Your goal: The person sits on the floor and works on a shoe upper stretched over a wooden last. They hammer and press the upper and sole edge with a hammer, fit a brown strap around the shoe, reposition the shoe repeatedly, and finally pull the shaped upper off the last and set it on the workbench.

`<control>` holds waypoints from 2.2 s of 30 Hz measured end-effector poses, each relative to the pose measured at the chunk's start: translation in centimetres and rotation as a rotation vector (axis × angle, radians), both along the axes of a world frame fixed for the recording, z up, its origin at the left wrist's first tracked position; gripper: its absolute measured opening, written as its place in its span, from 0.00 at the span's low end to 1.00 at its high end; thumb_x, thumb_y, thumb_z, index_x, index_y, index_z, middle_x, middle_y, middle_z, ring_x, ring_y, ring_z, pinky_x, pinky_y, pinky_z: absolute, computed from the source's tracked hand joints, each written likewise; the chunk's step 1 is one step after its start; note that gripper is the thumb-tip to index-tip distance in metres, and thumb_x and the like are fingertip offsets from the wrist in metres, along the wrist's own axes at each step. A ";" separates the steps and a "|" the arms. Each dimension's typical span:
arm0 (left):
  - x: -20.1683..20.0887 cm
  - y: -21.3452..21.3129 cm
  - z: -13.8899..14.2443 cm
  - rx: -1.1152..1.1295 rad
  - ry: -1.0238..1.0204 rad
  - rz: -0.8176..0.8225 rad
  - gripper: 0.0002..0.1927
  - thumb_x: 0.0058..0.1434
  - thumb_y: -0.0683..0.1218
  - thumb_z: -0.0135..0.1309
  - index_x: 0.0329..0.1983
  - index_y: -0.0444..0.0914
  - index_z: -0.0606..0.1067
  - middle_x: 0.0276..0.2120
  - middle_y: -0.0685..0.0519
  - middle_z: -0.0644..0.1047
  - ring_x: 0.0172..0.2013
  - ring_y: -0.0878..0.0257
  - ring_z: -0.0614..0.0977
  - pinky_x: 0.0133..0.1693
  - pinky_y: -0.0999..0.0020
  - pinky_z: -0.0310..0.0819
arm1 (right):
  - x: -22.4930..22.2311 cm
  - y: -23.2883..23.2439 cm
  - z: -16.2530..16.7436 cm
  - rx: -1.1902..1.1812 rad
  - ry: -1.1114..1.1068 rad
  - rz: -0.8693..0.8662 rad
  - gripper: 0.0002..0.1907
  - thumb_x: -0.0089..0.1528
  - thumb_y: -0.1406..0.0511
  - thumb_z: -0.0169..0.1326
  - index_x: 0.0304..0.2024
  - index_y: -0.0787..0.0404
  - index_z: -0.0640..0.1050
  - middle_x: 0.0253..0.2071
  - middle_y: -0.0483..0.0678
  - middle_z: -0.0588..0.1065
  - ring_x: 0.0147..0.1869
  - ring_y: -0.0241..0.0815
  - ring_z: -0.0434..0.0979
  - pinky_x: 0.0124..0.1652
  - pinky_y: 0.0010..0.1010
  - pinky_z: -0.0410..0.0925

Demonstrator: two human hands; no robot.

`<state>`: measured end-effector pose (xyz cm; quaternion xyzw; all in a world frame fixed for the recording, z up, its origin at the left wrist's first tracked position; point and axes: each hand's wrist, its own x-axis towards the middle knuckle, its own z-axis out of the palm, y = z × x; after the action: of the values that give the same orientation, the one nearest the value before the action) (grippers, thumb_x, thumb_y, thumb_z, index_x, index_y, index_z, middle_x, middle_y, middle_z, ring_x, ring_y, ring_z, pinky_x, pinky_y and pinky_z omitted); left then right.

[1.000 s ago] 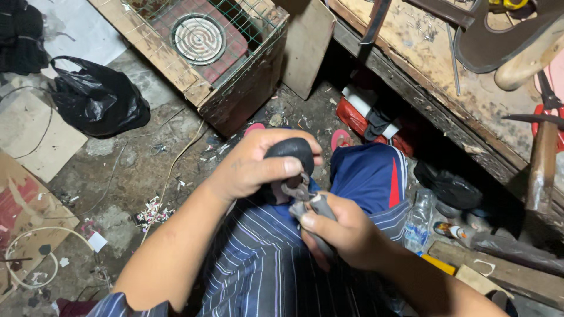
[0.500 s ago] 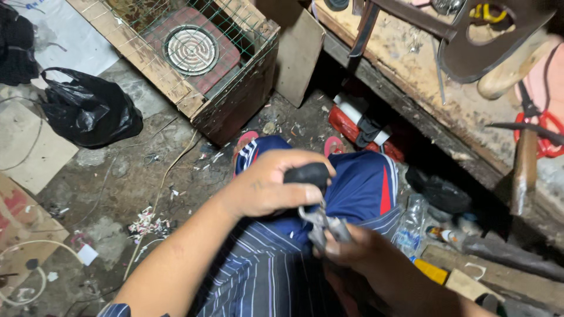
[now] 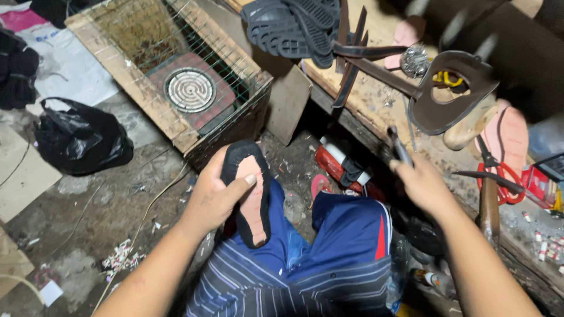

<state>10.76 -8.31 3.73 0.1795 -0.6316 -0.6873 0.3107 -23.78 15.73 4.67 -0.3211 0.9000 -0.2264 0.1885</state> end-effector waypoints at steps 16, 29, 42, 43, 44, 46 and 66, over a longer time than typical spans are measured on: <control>-2.1 0.6 -5.3 0.985 0.434 -0.029 0.27 0.57 0.50 0.54 0.59 0.35 0.70 0.50 0.42 0.79 0.47 0.51 0.83 0.51 0.53 0.79 | 19.5 -5.0 -4.3 -0.483 -1.530 0.174 0.31 0.64 0.58 0.57 0.65 0.68 0.68 0.47 0.44 0.78 0.44 0.32 0.77 0.41 0.22 0.70; -2.7 1.6 -8.4 0.395 -0.209 0.085 0.28 0.53 0.36 0.58 0.58 0.36 0.67 0.47 0.49 0.77 0.47 0.64 0.77 0.49 0.68 0.72 | 17.7 -7.6 -2.1 -0.326 -0.477 0.451 0.14 0.63 0.60 0.58 0.47 0.62 0.81 0.40 0.48 0.79 0.42 0.35 0.79 0.43 0.28 0.72; -3.7 -0.7 -7.5 0.325 -0.165 0.039 0.27 0.55 0.34 0.56 0.59 0.35 0.67 0.51 0.49 0.74 0.52 0.64 0.74 0.55 0.69 0.66 | -7.5 -24.1 0.8 -0.018 0.505 0.141 0.29 0.62 0.62 0.56 0.66 0.56 0.68 0.50 0.63 0.76 0.51 0.66 0.76 0.46 0.53 0.68; -3.7 -0.9 -7.5 0.334 -0.168 0.033 0.27 0.55 0.34 0.56 0.59 0.35 0.67 0.51 0.49 0.74 0.52 0.64 0.74 0.55 0.69 0.65 | -7.8 -24.5 0.9 0.007 0.518 0.152 0.28 0.61 0.62 0.57 0.65 0.54 0.69 0.50 0.63 0.75 0.51 0.66 0.76 0.46 0.54 0.68; -3.7 -1.0 -7.6 0.316 -0.155 0.036 0.27 0.56 0.34 0.55 0.59 0.35 0.67 0.52 0.49 0.74 0.52 0.65 0.74 0.56 0.69 0.64 | -8.1 -24.7 0.9 0.034 0.531 0.164 0.28 0.61 0.62 0.58 0.64 0.52 0.70 0.51 0.63 0.75 0.51 0.66 0.75 0.46 0.54 0.68; -3.7 -1.2 -7.9 0.287 -0.135 0.038 0.26 0.56 0.34 0.55 0.59 0.34 0.66 0.53 0.50 0.73 0.54 0.65 0.73 0.57 0.70 0.63 | -8.5 -24.7 0.6 0.020 0.630 0.202 0.19 0.64 0.61 0.58 0.57 0.56 0.72 0.49 0.62 0.76 0.50 0.66 0.76 0.46 0.54 0.69; -11.4 0.1 -3.1 0.698 0.116 -0.217 0.16 0.66 0.44 0.54 0.54 0.31 0.77 0.43 0.51 0.82 0.43 0.64 0.81 0.50 0.67 0.75 | 11.5 -11.2 2.5 -0.659 0.580 0.549 0.19 0.56 0.72 0.59 0.51 0.66 0.77 0.54 0.58 0.75 0.52 0.56 0.78 0.50 0.42 0.71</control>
<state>-0.61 -8.22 0.65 0.1673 -0.3559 -0.8993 0.1911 -12.28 4.55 7.20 -0.6373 0.6788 -0.3417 -0.1275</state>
